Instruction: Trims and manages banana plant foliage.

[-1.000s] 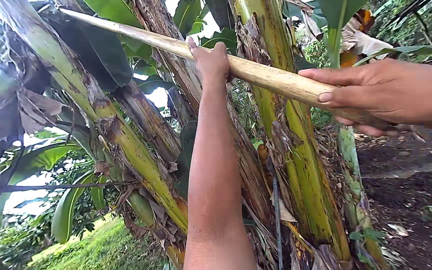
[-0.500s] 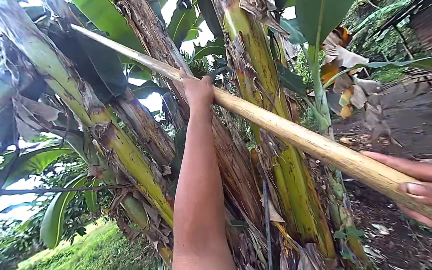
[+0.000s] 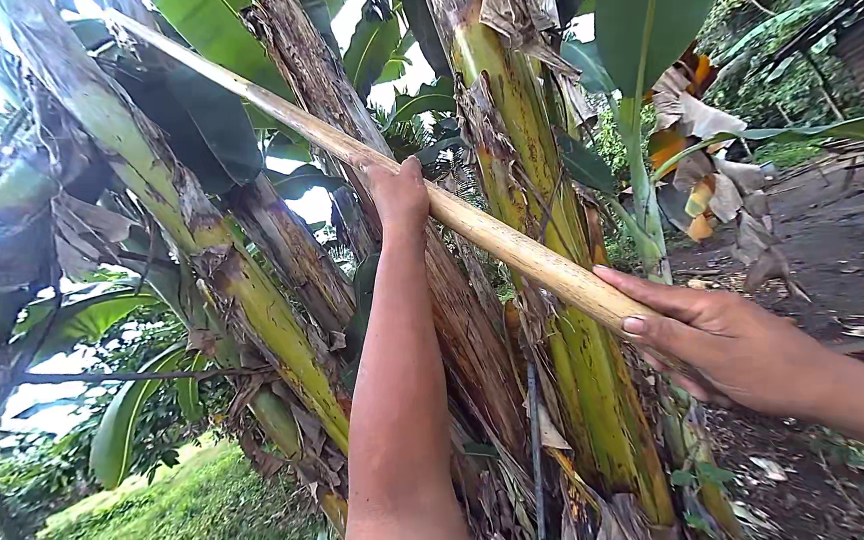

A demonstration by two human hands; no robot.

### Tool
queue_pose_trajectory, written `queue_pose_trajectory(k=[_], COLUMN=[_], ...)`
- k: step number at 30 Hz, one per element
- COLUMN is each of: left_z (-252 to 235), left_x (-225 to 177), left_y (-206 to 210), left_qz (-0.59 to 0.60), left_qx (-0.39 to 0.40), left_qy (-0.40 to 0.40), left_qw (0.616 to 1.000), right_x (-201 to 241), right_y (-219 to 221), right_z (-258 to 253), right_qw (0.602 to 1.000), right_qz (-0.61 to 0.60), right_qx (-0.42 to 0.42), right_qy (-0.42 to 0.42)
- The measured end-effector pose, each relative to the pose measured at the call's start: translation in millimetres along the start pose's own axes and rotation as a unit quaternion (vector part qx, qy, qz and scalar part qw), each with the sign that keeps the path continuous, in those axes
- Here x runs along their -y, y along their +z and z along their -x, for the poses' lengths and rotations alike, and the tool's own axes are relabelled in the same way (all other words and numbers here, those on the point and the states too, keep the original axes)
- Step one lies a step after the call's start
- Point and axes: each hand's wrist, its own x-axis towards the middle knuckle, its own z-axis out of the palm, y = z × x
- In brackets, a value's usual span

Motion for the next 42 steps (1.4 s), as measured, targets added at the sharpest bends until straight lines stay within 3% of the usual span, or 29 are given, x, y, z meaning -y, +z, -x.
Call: queue_pose_trajectory(k=[7, 11, 16, 19, 24, 27, 34, 42], left_z=[-9, -24, -37, -45, -44, -48, -38, -2], left_x=[17, 27, 22, 9, -6, -12, -4, 15], left_y=[-20, -36, -26, 2, 23, 31, 32, 11], left_qz=[-0.011, -0.032, -0.045, -0.014, -0.032, -0.032, 0.002, -0.018], left_qx=[0.033, 0.03, 0.061, 0.016, 0.023, -0.003, -0.029, -0.02], left_qy=[-0.035, -0.055, -0.092, -0.067, -0.08, -0.062, -0.06, -0.069], left_qw=[0.999, 0.997, 0.993, 0.998, 0.996, 0.998, 0.998, 0.997], right_x=[60, 96, 122, 127, 85, 93, 86, 18], right_y=[58, 81, 67, 35, -31, -31, -25, -1], right_z=[-127, -196, -247, -223, -102, -95, -107, -57], right_qw=[0.999, 0.997, 0.995, 0.994, 0.992, 0.994, 0.993, 0.996], right_qz=[-0.017, 0.001, 0.053, 0.067, 0.097, 0.077, 0.09, 0.087], right_qx=[0.01, 0.059, 0.064, 0.068, 0.015, -0.012, 0.021, -0.006], right_qy=[0.039, 0.04, 0.061, 0.06, 0.076, 0.07, 0.075, 0.031])
